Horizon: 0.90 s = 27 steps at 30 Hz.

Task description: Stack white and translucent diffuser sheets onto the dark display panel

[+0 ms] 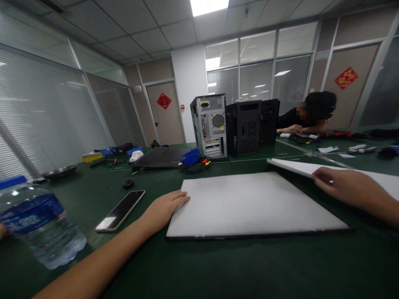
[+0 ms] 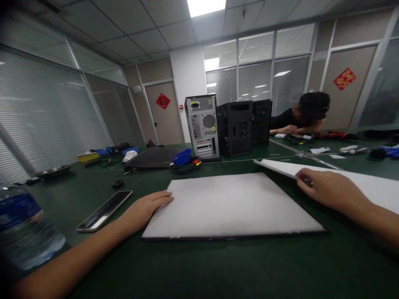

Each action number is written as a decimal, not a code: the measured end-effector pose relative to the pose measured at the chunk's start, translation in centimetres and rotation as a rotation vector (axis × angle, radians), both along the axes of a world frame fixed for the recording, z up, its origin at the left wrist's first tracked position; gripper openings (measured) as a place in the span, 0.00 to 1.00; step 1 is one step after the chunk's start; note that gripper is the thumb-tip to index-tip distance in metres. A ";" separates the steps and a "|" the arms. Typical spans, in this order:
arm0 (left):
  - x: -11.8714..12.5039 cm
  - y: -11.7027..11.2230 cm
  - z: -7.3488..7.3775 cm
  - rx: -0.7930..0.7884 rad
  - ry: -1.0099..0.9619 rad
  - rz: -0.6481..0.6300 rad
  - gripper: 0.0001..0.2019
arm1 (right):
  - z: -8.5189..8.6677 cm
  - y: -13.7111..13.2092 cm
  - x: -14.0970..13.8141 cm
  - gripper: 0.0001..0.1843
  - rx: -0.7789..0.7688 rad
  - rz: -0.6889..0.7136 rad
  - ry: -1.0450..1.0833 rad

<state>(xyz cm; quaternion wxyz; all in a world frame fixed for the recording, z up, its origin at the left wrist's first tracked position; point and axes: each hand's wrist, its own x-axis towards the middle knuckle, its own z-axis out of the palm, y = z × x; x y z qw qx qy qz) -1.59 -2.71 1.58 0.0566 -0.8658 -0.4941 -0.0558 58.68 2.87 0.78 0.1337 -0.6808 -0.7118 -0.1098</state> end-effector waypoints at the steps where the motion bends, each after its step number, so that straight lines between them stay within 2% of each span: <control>1: 0.0 0.0 0.0 -0.001 -0.001 0.001 0.25 | 0.7 -0.8 -1.6 0.27 -0.054 0.108 0.058; 3: 0.0 0.0 0.0 -0.002 0.001 0.005 0.25 | 1.7 -2.0 -4.0 0.26 -0.178 0.341 0.211; 5: -0.1 0.0 -0.1 -0.007 0.004 0.009 0.25 | 1.8 -2.2 -4.6 0.27 -0.205 0.448 0.307; 6: -0.1 0.1 -0.1 -0.010 0.003 0.010 0.25 | 1.5 -1.9 -4.3 0.28 -0.183 0.432 0.308; 10: -0.2 0.2 -0.2 -0.021 -0.007 0.009 0.25 | -1.0 0.0 -1.4 0.32 -0.140 0.201 0.127; 13: -0.3 0.3 -0.2 -0.020 -0.007 0.006 0.25 | -2.4 0.7 -0.4 0.34 -0.135 0.166 0.067; 15: -0.3 0.3 -0.2 -0.014 -0.006 0.003 0.25 | -2.4 0.5 -1.0 0.34 -0.149 0.191 0.086; 20: -0.1 0.1 -0.2 0.006 -0.026 -0.010 0.26 | -1.1 -0.9 -3.7 0.34 -0.188 0.305 0.186; 23: -0.1 0.0 -0.2 0.013 -0.050 -0.017 0.26 | -0.8 -1.2 -4.0 0.34 -0.150 0.291 0.126; 27: -0.2 0.1 -0.4 0.016 -0.072 -0.027 0.25 | -1.0 -1.2 -3.7 0.33 -0.186 0.322 0.051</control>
